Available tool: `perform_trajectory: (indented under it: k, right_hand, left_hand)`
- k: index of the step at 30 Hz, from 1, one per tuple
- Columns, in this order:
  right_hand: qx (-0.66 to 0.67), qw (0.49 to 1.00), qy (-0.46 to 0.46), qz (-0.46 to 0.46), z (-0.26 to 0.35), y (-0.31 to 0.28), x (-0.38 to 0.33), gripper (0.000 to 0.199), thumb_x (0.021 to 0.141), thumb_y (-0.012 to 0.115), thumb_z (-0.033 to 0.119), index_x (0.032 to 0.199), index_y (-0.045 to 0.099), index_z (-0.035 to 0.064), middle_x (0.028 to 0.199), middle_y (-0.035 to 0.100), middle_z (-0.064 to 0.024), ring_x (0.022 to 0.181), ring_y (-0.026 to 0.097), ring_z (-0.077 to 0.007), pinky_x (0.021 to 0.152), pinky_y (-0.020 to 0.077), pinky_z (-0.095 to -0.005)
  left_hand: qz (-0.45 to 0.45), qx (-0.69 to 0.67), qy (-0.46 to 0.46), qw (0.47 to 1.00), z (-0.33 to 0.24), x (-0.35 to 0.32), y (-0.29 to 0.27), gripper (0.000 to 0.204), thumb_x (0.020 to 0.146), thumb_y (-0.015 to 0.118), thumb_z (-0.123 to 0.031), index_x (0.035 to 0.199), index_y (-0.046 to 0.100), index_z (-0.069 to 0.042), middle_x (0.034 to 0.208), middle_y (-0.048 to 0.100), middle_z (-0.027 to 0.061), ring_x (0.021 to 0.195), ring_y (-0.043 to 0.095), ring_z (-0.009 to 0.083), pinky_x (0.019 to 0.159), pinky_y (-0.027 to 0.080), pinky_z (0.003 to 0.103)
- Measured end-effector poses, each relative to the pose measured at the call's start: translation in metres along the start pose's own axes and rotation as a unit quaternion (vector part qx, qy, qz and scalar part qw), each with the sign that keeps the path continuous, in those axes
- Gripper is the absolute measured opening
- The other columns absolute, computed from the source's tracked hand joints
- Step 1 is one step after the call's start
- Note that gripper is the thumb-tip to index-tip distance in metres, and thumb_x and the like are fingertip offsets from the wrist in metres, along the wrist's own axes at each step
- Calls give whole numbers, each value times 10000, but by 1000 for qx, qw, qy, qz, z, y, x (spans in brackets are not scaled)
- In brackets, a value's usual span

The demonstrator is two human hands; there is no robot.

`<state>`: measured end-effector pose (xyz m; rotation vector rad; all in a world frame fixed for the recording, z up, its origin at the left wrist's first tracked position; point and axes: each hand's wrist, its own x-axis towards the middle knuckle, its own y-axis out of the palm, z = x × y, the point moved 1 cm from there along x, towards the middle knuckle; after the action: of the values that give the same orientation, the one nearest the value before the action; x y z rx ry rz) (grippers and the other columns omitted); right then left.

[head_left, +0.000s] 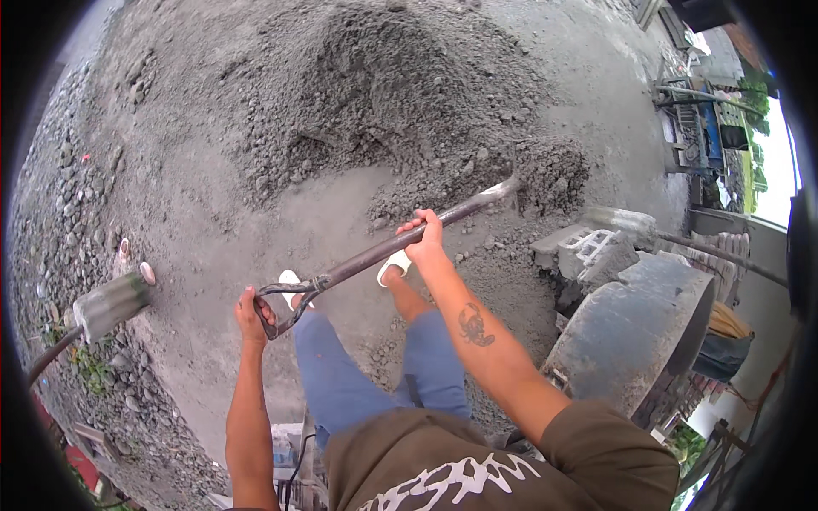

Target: The person uses a shovel to scoop concrete from a pile and toss it into a concrete mixer and then picks up a phone.

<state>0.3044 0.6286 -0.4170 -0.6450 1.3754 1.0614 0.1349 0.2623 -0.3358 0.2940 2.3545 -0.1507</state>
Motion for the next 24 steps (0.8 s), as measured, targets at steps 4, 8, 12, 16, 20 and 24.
perform_trajectory:
  k: [4, 8, 12, 16, 20, 24]
  right_hand:
    - [91, 976, -176, 90, 183, -9, -140, 219, 790, 671, 123, 719, 463, 126, 620, 476, -17, 571, 493, -204, 659, 476, -436]
    - [151, 908, -358, 159, 355, -92, -267, 221, 810, 661, 127, 709, 465, 144, 600, 482, -8, 558, 503, -191, 652, 475, -451]
    - [220, 813, -500, 202, 446, -254, -393, 236, 864, 627, 187, 670, 497, 153, 587, 515, 43, 548, 536, -116, 621, 489, -336]
    - [255, 735, -519, 354, 413, -394, -469, 290, 902, 590, 180, 643, 463, 152, 568, 481, 42, 532, 513, -91, 607, 483, -295]
    - [260, 703, -506, 426, 316, -393, -480, 295, 903, 567, 157, 628, 461, 142, 571, 480, 31, 530, 499, -107, 624, 482, -310]
    - [191, 794, -484, 316, 262, -306, -462, 288, 906, 567, 174, 631, 497, 124, 596, 501, 9, 565, 507, -146, 681, 486, -356]
  left_hand:
    - [185, -20, 13, 982, -44, -10, 170, 499, 904, 589, -514, 643, 475, -104, 476, 413, 31, 355, 441, 174, 356, 374, 312]
    - [361, -58, 128, 922, -66, -103, 359, 353, 957, 549, -348, 726, 474, -92, 518, 490, 48, 387, 482, 139, 355, 391, 286]
    - [467, 106, 415, 774, -55, -274, 452, 215, 848, 719, -199, 750, 604, -45, 559, 532, 25, 489, 511, 111, 443, 398, 298]
    - [624, 12, 651, 432, -114, -437, 412, 229, 738, 768, -258, 727, 612, -92, 607, 582, 33, 569, 585, 192, 535, 459, 311]
    - [578, -79, 681, 444, -163, -409, 356, 326, 741, 761, -327, 655, 536, -107, 578, 508, 22, 476, 498, 190, 460, 388, 326]
    - [537, -78, 582, 606, -132, -286, 316, 333, 805, 698, -323, 693, 552, -45, 586, 522, 63, 492, 515, 198, 468, 386, 328]
